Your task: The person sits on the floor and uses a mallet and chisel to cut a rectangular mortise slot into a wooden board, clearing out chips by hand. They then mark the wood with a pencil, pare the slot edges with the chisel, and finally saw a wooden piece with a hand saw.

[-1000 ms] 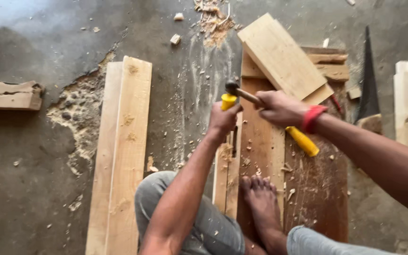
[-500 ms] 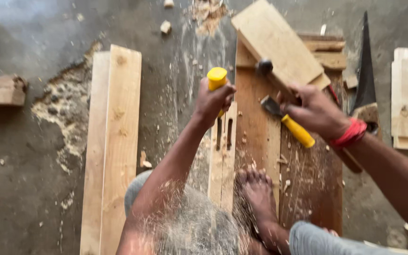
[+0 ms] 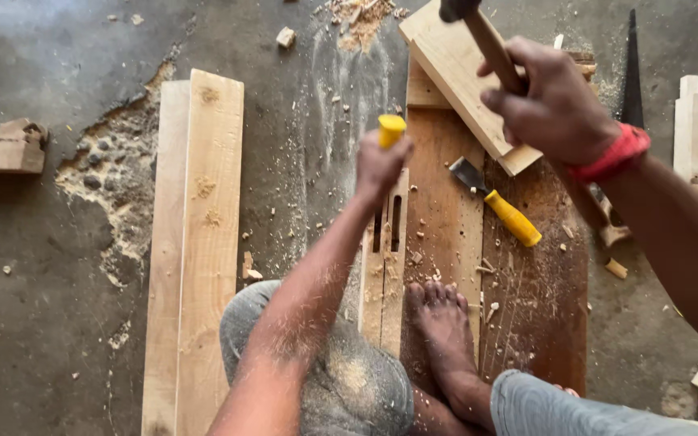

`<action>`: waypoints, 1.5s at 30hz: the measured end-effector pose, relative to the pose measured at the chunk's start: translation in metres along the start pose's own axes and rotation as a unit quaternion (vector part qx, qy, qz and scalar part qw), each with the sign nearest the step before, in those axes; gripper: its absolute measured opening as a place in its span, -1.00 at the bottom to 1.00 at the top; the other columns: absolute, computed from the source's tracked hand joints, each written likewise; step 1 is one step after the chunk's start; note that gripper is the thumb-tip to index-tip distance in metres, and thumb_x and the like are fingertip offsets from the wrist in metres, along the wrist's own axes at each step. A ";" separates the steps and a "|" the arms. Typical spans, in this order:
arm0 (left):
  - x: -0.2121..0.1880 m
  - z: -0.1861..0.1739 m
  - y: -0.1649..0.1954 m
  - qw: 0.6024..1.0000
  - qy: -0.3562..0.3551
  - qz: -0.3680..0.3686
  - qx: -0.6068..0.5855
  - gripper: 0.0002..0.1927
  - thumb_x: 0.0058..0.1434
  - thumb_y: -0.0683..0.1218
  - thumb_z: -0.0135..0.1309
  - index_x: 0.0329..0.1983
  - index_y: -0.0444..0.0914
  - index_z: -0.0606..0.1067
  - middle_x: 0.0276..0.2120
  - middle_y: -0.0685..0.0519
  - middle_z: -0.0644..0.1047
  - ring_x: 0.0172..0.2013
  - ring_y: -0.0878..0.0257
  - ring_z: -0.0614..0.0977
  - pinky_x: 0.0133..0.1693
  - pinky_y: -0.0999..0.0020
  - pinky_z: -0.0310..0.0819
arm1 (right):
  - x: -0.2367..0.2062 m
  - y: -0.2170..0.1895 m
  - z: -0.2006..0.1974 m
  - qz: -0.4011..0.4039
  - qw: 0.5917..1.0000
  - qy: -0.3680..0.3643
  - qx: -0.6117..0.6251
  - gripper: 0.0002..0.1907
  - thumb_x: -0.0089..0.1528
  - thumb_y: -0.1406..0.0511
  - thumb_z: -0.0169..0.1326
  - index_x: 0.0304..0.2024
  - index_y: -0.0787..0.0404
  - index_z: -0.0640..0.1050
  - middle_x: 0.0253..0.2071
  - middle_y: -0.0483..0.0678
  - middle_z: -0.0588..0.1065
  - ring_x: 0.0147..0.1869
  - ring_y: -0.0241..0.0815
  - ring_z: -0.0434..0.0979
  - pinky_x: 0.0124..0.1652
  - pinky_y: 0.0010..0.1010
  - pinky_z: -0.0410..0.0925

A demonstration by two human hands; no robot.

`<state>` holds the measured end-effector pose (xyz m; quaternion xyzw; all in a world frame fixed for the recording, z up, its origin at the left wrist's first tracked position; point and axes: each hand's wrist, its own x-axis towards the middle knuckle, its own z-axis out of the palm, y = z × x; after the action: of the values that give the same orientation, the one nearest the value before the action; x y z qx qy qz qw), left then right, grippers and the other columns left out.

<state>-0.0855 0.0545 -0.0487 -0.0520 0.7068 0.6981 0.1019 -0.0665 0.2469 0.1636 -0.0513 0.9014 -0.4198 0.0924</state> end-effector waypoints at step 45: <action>-0.018 -0.025 0.063 0.977 -0.150 0.032 -0.147 -0.92 0.12 -0.22 0.13 -0.45 -0.28 0.47 -0.64 0.11 0.47 -0.71 0.40 0.46 -0.69 0.46 0.38 | -0.072 0.068 0.043 0.161 0.976 -0.140 -0.040 -0.85 0.33 0.22 0.05 -0.17 0.16 0.50 -0.57 -0.10 0.32 -0.59 -0.24 0.27 -0.58 -0.32 0.29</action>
<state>-0.0834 0.0292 0.0170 0.0616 0.5742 0.7973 0.1757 0.0118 0.2706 0.0928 0.0328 0.8921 -0.3519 0.2817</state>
